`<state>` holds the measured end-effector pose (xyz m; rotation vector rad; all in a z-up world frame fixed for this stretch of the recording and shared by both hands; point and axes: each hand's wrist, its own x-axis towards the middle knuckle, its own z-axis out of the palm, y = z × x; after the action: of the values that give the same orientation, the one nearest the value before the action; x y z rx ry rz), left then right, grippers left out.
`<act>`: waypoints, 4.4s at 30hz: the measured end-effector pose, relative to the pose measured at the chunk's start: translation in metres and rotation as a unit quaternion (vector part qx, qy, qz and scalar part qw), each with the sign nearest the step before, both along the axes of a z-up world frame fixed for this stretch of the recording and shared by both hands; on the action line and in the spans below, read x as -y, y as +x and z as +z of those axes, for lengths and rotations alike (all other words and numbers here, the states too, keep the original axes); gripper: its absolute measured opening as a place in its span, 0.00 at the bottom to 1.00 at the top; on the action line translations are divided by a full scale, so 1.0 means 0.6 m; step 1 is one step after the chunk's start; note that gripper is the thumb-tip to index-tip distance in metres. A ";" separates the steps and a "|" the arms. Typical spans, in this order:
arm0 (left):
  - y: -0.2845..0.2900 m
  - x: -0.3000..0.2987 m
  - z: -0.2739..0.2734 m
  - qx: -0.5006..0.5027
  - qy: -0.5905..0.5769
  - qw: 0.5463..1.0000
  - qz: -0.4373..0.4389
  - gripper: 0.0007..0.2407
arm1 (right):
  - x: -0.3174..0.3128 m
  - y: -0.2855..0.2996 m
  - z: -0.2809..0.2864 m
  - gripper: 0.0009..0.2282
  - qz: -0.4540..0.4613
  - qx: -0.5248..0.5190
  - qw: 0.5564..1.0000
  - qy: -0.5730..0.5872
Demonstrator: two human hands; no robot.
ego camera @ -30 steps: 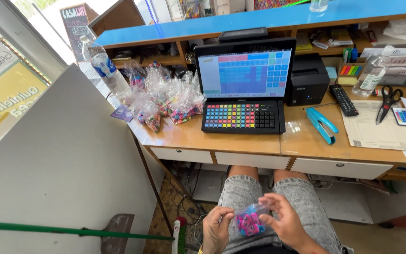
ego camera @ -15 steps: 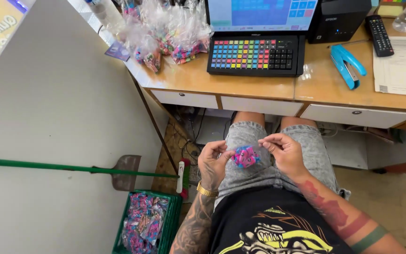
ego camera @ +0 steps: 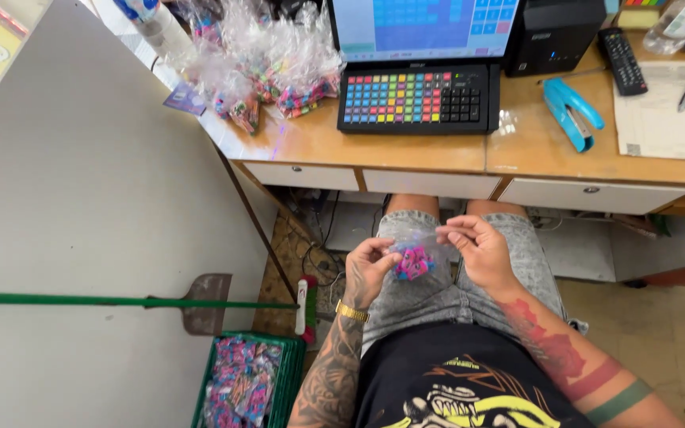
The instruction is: Packaging small portions of candies into plastic bags and sealing them with a stapler at a checkout counter.
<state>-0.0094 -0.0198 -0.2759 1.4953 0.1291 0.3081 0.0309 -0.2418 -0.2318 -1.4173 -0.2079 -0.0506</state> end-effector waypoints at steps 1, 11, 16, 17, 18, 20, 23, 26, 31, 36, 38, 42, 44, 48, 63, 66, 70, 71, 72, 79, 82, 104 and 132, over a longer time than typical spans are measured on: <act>-0.008 -0.001 0.014 -0.008 0.001 1.000 0.001 0.15 | -0.004 -0.003 0.000 0.08 0.001 -0.008 1.000 0.001; -0.017 0.000 0.054 0.065 0.094 0.992 0.059 0.07 | -0.019 -0.003 -0.090 0.16 -0.015 -0.070 0.997 -0.005; -0.015 0.000 0.086 0.069 0.124 0.986 0.084 0.04 | -0.020 -0.001 -0.022 0.05 -0.058 -0.068 0.995 -0.046; -0.017 0.002 0.097 0.090 0.143 0.982 0.079 0.04 | -0.017 -0.001 -0.025 0.06 -0.048 -0.055 0.997 -0.022; -0.020 0.003 0.108 0.112 0.162 0.977 0.075 0.05 | -0.015 -0.001 -0.028 0.07 -0.038 -0.042 0.998 0.002; -0.027 0.000 0.116 0.117 0.166 0.977 0.066 0.06 | -0.017 -0.009 -0.022 0.08 -0.041 -0.045 0.998 0.021; -0.030 -0.005 0.132 0.124 0.200 0.970 0.067 0.07 | -0.023 -0.013 0.003 0.10 -0.046 -0.038 0.998 0.026; -0.034 -0.009 0.123 0.119 0.252 0.955 0.101 0.07 | -0.020 -0.019 0.023 0.07 -0.065 -0.028 0.997 -0.013; -0.031 -0.018 0.122 0.137 0.222 0.956 0.138 0.06 | -0.030 -0.022 0.036 0.05 -0.092 0.031 0.995 -0.024; -0.039 0.009 0.098 0.074 -0.112 0.990 -0.039 0.36 | -0.052 -0.034 0.095 0.08 -0.086 0.105 0.991 0.020; -0.070 0.026 -0.034 0.011 -0.172 0.983 -0.059 0.29 | -0.053 -0.039 0.096 0.07 -0.091 0.086 0.992 0.005; -0.040 0.055 -0.061 -0.088 -0.163 0.978 -0.098 0.12 | -0.044 -0.017 0.099 0.06 -0.126 0.045 0.989 0.058; -0.041 0.051 -0.076 -0.107 -0.196 0.972 -0.075 0.08 | -0.037 -0.020 0.111 0.07 -0.127 0.040 0.990 0.055; -0.037 0.036 -0.022 -0.113 -0.186 0.976 -0.004 0.06 | -0.025 -0.010 0.108 0.09 -0.142 0.044 0.986 0.077; 0.031 0.030 0.042 -0.043 0.074 0.993 -0.085 0.06 | -0.027 0.000 0.075 0.04 -0.102 0.045 0.994 -0.001; 0.015 0.042 0.076 0.038 0.028 0.999 -0.016 0.02 | -0.022 -0.014 0.099 0.09 -0.112 0.103 0.988 0.018; -0.013 0.048 0.088 0.086 0.077 0.991 0.073 0.08 | -0.035 -0.038 -0.010 0.39 0.020 -0.027 0.993 0.115; -0.016 0.048 0.080 0.094 0.109 0.985 0.095 0.06 | -0.043 -0.049 -0.020 0.34 0.018 -0.042 0.998 0.041; -0.020 0.048 0.073 0.101 0.142 0.978 0.117 0.05 | -0.051 -0.061 -0.029 0.28 0.016 -0.056 0.998 -0.034; -0.034 0.064 0.057 0.115 0.153 0.963 0.191 0.06 | -0.056 -0.047 -0.052 0.09 -0.147 0.010 0.973 -0.178; -0.030 0.069 0.037 0.126 0.177 0.943 0.251 0.06 | -0.063 -0.048 -0.050 0.09 -0.171 0.020 0.970 -0.171; -0.061 0.056 0.074 0.083 0.098 0.972 0.195 0.11 | -0.085 -0.060 -0.031 0.14 -0.037 -0.020 0.997 -0.063; -0.099 -0.032 0.074 0.056 0.207 0.976 0.043 0.15 | -0.037 -0.064 -0.010 0.18 0.022 0.082 0.983 -0.161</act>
<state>-0.0689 -0.0009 -0.2317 1.8841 0.0385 0.5116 -0.0076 -0.2194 -0.2381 -1.7308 -0.3975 -0.1006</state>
